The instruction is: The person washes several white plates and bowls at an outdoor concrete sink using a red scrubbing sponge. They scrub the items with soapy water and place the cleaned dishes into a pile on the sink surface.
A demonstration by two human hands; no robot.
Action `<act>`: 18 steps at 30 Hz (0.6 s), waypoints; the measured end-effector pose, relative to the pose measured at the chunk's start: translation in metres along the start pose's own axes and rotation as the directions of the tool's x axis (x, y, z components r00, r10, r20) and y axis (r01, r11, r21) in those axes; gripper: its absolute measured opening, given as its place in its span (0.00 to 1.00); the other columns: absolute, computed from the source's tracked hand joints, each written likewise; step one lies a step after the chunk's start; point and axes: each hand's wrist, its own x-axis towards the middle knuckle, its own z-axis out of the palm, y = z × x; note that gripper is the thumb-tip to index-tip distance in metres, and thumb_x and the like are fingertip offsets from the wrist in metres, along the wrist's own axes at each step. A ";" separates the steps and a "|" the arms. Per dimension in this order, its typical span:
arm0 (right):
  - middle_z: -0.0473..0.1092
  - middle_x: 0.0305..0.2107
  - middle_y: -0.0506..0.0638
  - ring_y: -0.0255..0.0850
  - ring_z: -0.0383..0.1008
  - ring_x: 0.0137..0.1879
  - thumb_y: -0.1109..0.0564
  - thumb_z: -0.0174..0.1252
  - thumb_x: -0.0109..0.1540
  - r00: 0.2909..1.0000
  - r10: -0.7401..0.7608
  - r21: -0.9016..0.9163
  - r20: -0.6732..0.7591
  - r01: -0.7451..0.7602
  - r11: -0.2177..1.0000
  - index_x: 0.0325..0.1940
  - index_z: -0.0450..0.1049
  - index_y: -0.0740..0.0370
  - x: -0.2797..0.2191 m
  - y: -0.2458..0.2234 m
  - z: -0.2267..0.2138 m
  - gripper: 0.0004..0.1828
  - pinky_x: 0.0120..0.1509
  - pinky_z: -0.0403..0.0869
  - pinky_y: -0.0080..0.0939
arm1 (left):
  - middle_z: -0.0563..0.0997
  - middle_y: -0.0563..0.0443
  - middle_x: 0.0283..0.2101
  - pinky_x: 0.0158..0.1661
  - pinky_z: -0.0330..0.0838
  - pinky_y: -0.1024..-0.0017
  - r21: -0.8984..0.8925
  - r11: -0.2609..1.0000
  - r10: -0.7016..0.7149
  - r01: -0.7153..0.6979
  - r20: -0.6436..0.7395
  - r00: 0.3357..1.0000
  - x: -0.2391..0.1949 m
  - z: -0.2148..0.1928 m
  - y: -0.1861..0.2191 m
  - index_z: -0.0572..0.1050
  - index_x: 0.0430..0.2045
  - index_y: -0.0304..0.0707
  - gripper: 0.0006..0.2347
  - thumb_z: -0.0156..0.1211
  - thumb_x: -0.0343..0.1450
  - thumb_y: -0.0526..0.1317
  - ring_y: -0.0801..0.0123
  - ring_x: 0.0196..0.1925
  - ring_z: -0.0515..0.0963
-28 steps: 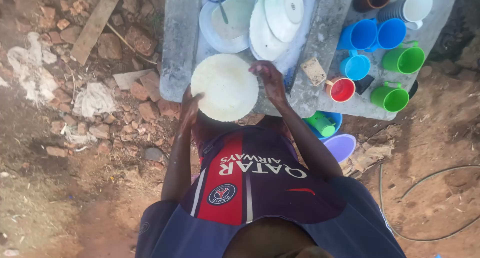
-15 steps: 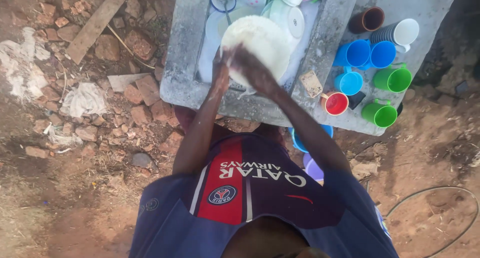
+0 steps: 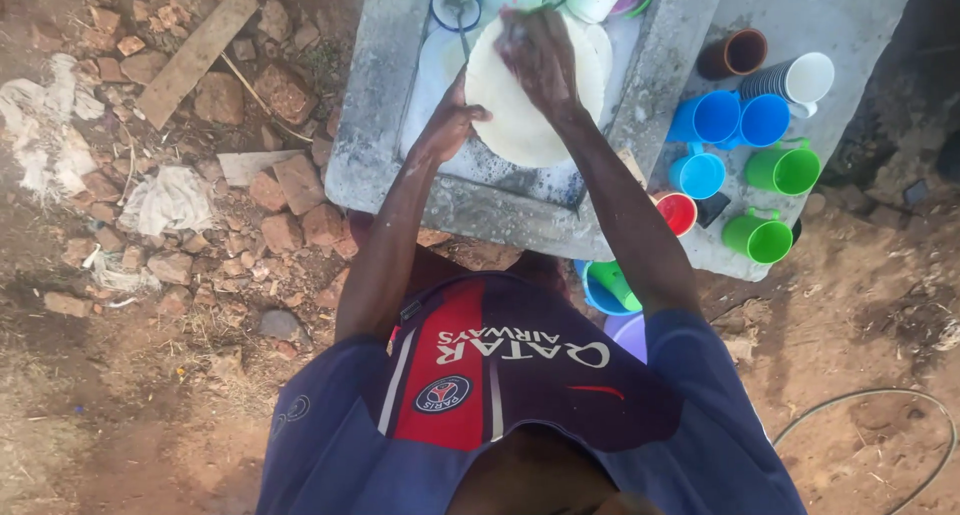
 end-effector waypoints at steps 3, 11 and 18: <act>0.75 0.40 0.46 0.42 0.74 0.48 0.66 0.53 0.68 0.775 0.631 0.998 0.028 -0.061 0.031 0.45 0.77 0.60 -0.003 -0.013 -0.010 0.08 0.51 0.77 0.37 | 0.70 0.34 0.66 0.32 0.89 0.48 0.031 0.988 -0.144 0.152 -0.177 0.974 -0.001 0.001 -0.004 0.49 0.73 0.51 0.44 0.64 0.59 0.31 0.33 0.64 0.74; 0.62 0.60 0.67 0.58 0.72 0.57 0.64 0.40 0.75 0.877 0.480 0.877 0.026 0.211 -0.432 0.68 0.58 0.61 -0.015 0.002 -0.086 0.16 0.49 0.88 0.52 | 0.80 0.42 0.47 0.41 0.84 0.59 -0.151 0.989 -0.056 0.001 -0.358 0.932 0.002 0.018 0.002 0.71 0.58 0.33 0.30 0.57 0.68 0.58 0.55 0.47 0.82; 0.64 0.49 0.54 0.43 0.72 0.44 0.65 0.50 0.70 0.934 0.345 0.973 0.095 -0.160 0.165 0.56 0.64 0.62 -0.058 -0.010 -0.056 0.10 0.52 0.80 0.47 | 0.82 0.36 0.55 0.52 0.83 0.56 -0.202 0.945 0.083 -0.258 -0.615 0.784 0.009 -0.022 -0.019 0.71 0.58 0.31 0.20 0.64 0.70 0.33 0.51 0.54 0.83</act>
